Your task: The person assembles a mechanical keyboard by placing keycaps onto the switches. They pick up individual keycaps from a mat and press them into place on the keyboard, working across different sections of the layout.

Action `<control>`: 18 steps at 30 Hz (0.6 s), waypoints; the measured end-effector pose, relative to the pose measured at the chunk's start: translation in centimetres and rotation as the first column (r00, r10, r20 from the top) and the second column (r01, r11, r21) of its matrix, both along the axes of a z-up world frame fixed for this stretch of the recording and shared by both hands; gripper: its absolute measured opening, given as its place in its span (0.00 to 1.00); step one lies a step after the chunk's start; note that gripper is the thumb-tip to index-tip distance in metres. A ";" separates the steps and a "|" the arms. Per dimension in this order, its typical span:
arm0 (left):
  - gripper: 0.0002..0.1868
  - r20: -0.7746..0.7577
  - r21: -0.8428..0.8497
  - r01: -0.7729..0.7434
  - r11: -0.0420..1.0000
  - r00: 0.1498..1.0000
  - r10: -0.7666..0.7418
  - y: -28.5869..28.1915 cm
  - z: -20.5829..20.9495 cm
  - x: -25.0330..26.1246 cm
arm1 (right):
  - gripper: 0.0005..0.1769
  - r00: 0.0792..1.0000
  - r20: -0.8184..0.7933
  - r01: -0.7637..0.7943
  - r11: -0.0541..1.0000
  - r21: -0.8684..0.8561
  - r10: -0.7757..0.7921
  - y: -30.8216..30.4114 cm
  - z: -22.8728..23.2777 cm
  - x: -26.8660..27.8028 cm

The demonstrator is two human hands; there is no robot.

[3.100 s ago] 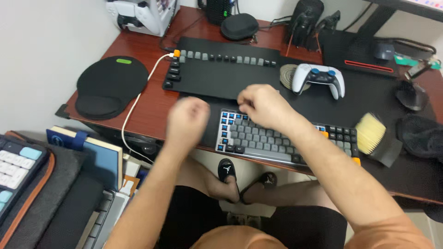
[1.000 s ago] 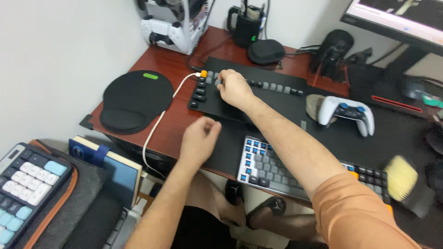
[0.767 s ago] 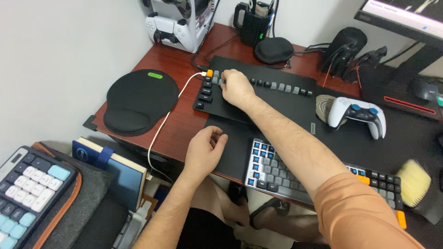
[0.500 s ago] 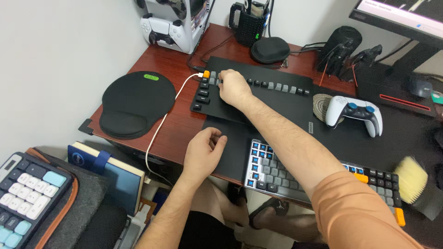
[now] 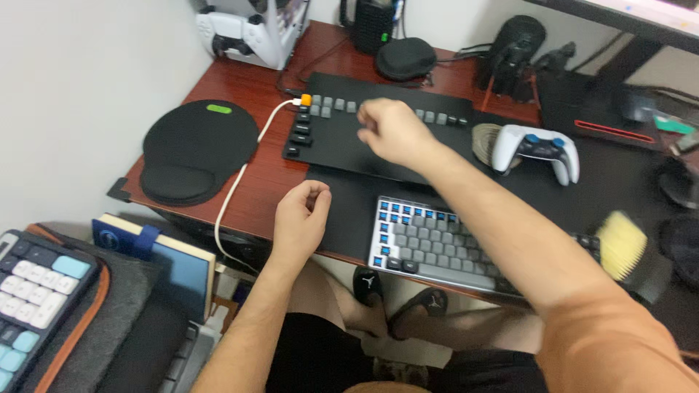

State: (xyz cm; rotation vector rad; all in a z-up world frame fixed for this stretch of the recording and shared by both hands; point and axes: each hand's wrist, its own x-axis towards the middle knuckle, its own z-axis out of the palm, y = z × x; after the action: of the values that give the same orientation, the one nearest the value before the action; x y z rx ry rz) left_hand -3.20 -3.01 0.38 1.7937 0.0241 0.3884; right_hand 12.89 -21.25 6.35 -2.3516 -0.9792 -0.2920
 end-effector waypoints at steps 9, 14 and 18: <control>0.16 -0.048 0.218 0.318 0.923 0.948 -0.315 -7.9 2.9 -1.9 | 0.13 0.990 -0.141 -0.038 0.994 -0.107 0.023 -9.6 1.9 -13.1; 0.19 -0.178 0.328 0.335 0.883 0.940 -0.291 -10.1 2.4 -0.9 | 0.13 0.993 -0.098 0.053 0.985 -0.165 -0.070 -10.2 0.1 -13.9; 0.19 -0.097 0.460 0.347 0.817 0.935 -0.342 -10.1 0.8 0.1 | 0.10 0.991 -0.033 0.123 0.969 -0.213 -0.133 -10.0 -1.1 -14.3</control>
State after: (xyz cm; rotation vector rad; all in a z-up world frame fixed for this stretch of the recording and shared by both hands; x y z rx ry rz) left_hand -3.14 -13.10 1.19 2.2284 -0.4206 0.1226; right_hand -1.46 -31.30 5.24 -2.6075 -0.8747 -0.1886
